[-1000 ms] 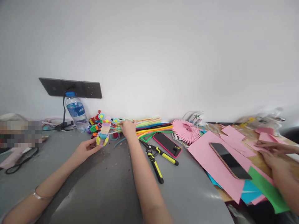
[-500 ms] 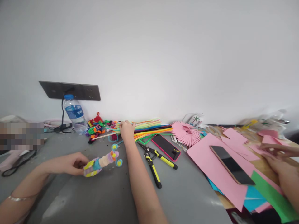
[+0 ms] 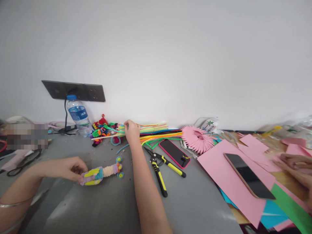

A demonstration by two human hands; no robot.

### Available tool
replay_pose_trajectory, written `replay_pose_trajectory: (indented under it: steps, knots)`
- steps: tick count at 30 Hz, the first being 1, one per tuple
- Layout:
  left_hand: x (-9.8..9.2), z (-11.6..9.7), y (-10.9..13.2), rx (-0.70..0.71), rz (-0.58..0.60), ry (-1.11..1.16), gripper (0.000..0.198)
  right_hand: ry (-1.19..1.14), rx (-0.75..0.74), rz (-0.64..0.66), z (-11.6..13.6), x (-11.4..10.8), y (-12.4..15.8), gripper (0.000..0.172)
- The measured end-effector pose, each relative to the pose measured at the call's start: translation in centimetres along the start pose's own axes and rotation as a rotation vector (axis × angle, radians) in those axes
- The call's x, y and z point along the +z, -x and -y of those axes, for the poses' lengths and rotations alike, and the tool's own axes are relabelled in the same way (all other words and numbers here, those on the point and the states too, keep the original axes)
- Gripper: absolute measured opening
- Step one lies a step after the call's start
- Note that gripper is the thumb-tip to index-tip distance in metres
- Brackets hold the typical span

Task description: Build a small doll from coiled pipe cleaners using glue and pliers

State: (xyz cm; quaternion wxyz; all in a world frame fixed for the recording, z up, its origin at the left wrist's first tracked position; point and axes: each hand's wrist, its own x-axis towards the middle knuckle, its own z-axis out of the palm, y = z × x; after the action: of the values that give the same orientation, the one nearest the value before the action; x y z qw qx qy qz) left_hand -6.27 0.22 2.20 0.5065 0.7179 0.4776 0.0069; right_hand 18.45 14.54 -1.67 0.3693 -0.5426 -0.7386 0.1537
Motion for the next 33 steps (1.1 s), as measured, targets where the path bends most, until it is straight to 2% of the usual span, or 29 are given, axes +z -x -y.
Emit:
replay_pose_trajectory:
  steps: [1, 3, 6, 8, 11, 13, 16, 19, 24, 27, 30, 33]
  knots:
    - [0.0, 0.1, 0.2, -0.041, 0.049, 0.002, 0.032, -0.006, 0.009, 0.017, -0.1, 0.0, 0.0, 0.016]
    - [-0.2, -0.1, 0.7, -0.128, 0.020, -0.026, 0.036, -0.016, 0.037, 0.055, -0.3, -0.1, 0.0, 0.020]
    - [-1.2, -1.9, 1.2, -0.139, -0.198, -0.145, 0.034, -0.032, 0.071, 0.083, -0.6, 0.0, 0.1, 0.026]
    - [-2.3, -4.1, 0.6, -0.044, -0.336, -0.241, 0.032, -0.047, 0.082, 0.081, -0.8, 0.1, 0.1, 0.027]
    - [-4.0, -7.3, -2.8, 0.068, -0.601, -0.386, 0.033, -0.076, 0.109, 0.078, -0.7, 0.0, 0.2, 0.024]
    - [-4.8, -8.4, -6.2, 0.144, -0.670, -0.470, 0.029, -0.097, 0.130, 0.072, -0.5, -0.1, 0.3, 0.023]
    - [-5.0, -8.4, -11.0, 0.146, -0.712, -0.592, 0.024, -0.129, 0.148, 0.056, -0.4, -0.1, 0.4, 0.020]
    - [-4.3, -7.8, -13.6, 0.130, -0.745, -0.701, 0.018, -0.161, 0.146, 0.034, -0.5, 0.1, 0.3, 0.019]
    - [-3.0, -7.6, -14.6, 0.092, -0.858, -0.726, 0.017, -0.226, 0.147, 0.010, -1.1, 0.7, -0.2, 0.022]
    - [-3.1, -7.7, -15.1, 0.063, -0.901, -0.623, 0.017, -0.277, 0.161, 0.011, -1.5, 1.0, -0.3, 0.024]
    - [-3.7, -7.6, -15.6, 0.119, -0.884, -0.469, 0.025, -0.339, 0.171, 0.024, -1.7, 1.1, -0.4, 0.024]
    - [-4.3, -7.4, -15.8, 0.216, -0.804, -0.431, 0.018, -0.389, 0.168, 0.029, -1.9, 1.2, -0.4, 0.024]
